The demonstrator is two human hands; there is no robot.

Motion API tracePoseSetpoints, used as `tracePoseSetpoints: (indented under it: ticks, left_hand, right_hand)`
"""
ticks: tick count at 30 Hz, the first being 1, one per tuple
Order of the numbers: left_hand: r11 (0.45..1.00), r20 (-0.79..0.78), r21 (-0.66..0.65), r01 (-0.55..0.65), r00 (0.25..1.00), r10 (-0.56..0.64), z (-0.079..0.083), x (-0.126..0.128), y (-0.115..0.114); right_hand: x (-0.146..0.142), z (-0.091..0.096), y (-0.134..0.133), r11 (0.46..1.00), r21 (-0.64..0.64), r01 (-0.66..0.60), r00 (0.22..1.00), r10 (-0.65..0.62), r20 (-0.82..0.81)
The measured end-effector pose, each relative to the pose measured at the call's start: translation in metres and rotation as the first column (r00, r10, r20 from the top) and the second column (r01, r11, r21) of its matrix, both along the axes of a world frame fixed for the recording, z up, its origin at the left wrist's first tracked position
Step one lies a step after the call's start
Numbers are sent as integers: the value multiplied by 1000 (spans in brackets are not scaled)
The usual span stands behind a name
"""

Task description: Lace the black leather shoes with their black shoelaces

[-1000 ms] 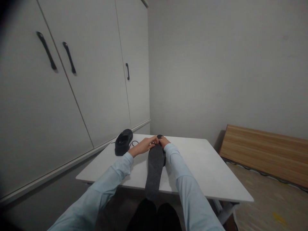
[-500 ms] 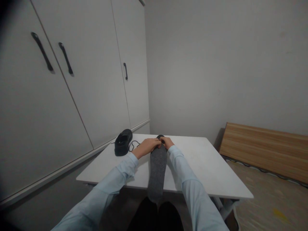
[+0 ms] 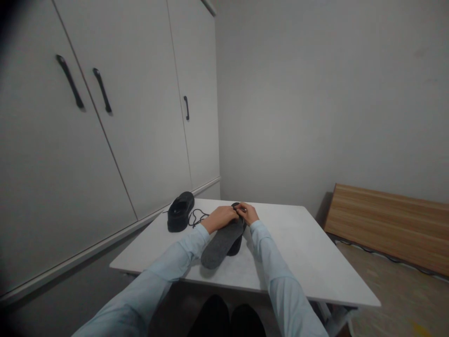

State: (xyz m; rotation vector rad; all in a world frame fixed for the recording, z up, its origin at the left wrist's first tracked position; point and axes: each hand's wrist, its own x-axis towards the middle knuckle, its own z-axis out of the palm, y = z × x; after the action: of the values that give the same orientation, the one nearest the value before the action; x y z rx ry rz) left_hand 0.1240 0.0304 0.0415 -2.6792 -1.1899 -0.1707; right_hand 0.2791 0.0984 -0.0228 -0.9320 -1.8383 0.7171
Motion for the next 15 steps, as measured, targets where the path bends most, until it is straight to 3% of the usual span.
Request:
tracePoseSetpoints:
  ticks: [11,15]
  left_hand:
    - [999,-95,-34,-40,995,37,12,15,6]
    - [990,-105,-115,-86,992,74,14,26,5]
  right_hand:
    - [-1,-2,-1,1000,-10,-7,999,6,-40]
    - [-1,-2,-2,1000,-18,1,999,-2,-46]
